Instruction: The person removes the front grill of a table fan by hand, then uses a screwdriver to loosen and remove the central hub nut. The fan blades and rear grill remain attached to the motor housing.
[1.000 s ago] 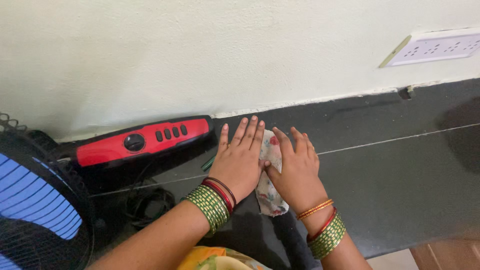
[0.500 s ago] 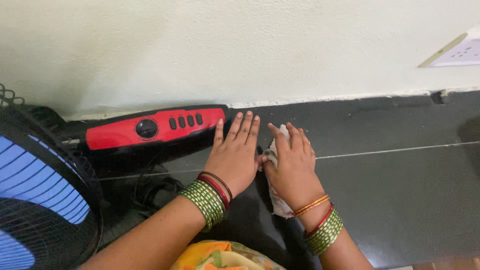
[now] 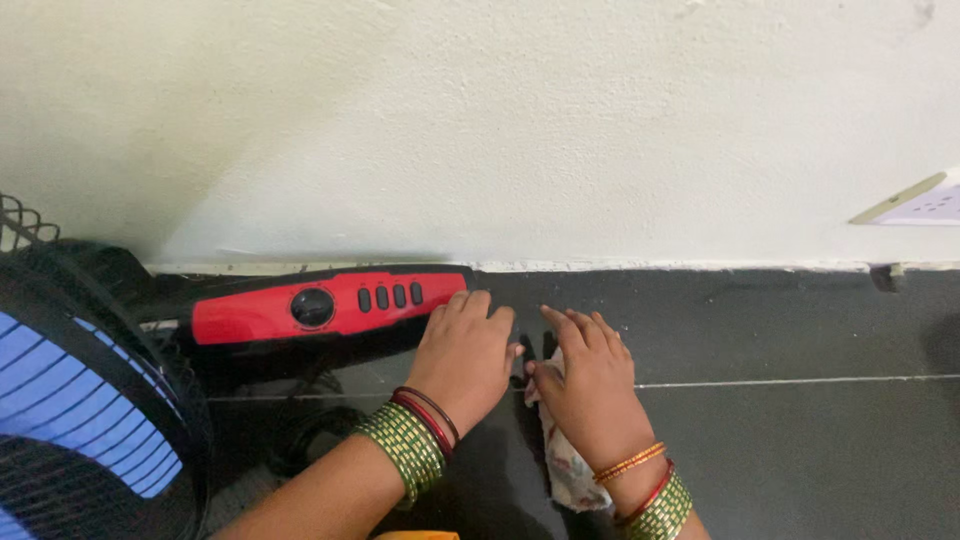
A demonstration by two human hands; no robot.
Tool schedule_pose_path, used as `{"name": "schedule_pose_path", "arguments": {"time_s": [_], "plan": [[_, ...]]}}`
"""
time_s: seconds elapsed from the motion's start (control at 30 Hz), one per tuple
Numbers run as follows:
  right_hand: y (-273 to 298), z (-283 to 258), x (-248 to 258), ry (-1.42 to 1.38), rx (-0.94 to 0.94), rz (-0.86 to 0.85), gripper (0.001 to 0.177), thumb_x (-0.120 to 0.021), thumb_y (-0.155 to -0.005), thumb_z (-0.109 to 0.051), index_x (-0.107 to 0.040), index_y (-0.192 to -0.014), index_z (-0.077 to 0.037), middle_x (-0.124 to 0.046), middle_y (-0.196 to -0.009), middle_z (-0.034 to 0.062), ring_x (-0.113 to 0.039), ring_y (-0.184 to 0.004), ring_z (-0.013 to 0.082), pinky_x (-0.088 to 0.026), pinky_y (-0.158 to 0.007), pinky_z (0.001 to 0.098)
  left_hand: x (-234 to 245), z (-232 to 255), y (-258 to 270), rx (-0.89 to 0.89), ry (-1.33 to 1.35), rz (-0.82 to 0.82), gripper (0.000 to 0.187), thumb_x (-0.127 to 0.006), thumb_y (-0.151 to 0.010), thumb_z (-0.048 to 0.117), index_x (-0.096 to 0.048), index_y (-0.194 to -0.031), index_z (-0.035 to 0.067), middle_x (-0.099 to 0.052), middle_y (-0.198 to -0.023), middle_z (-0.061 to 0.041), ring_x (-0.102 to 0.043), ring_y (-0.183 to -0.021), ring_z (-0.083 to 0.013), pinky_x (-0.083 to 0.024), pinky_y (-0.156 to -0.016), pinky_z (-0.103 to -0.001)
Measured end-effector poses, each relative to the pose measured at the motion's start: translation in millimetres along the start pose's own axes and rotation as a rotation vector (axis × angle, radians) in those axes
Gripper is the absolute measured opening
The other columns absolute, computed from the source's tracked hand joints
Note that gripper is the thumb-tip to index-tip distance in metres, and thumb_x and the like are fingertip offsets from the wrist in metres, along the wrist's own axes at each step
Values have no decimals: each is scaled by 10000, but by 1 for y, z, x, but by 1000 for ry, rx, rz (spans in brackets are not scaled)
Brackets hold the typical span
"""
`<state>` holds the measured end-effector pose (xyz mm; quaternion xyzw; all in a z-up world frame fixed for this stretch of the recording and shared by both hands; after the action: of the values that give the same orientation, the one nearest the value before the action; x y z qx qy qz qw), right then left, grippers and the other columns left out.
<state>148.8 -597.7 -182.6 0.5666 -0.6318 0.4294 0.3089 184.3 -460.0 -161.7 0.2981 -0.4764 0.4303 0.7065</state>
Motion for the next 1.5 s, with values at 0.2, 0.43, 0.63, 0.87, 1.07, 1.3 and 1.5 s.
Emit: {"name": "schedule_pose_path", "arguments": {"time_s": [0.2,0.43,0.63,0.87,1.07,1.3,1.5], "plan": [[-4,-4,11,-119,135,121,315,-746,-811,-207,-735,-1091,-62,-732,-1060,169,-636,-1108,388,-483,-963,463,3,-5,-8,-59,-96,110,157,-716,-833,202,-692,-927,78,-628,-975,-129,-592,-1005,-339,-462,-829,-483],[-8,-5,6,-195,29,3,263,-721,-834,-199,-761,-1046,-50,-743,-949,170,-664,-951,375,-505,-862,456,-13,-13,-11,-64,-214,88,95,-638,-826,109,-676,-912,99,-659,-940,-108,-636,-969,-317,-507,-796,-458],[-11,-5,5,-207,52,-24,262,-711,-835,-198,-761,-1038,-40,-746,-943,164,-668,-932,367,-503,-864,448,-26,-16,-15,-43,-258,29,90,-609,-871,118,-675,-928,99,-694,-903,-110,-702,-859,-300,-564,-706,-437],[-13,-8,5,-211,40,-79,268,-704,-840,-194,-758,-1051,-38,-750,-945,153,-671,-919,351,-501,-856,440,-34,-22,-16,24,-308,13,109,-619,-860,126,-727,-863,109,-716,-885,-108,-713,-861,-297,-574,-700,-440],[-14,-17,9,-232,49,-73,261,-704,-843,-185,-761,-1048,-34,-757,-949,154,-678,-926,346,-509,-849,437,-32,-24,-15,37,-304,6,103,-642,-846,118,-742,-830,101,-728,-883,-119,-728,-863,-302,-586,-697,-439],[-11,-26,19,-230,17,-45,256,-696,-854,-195,-767,-1049,-44,-762,-941,150,-703,-866,334,-522,-836,425,-12,-26,-12,178,-53,-34,115,-709,-816,185,-737,-840,76,-722,-864,-160,-711,-864,-353,-574,-752,-475],[-3,-35,32,-284,-82,-6,249,-637,-908,-203,-759,-1073,-62,-788,-958,129,-750,-837,296,-562,-780,393,13,-17,-8,189,66,24,237,-752,-803,289,-732,-841,56,-705,-856,-184,-689,-872,-387,-542,-764,-520]]}}
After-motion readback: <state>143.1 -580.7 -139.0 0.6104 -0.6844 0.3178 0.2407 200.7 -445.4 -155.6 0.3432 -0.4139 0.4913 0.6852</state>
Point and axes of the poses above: each hand's wrist, its own y-axis away from the middle knuckle, its own x-axis out of the back of the hand, z = x × y, the point moved 6 cm from there along -y, towards the middle knuckle
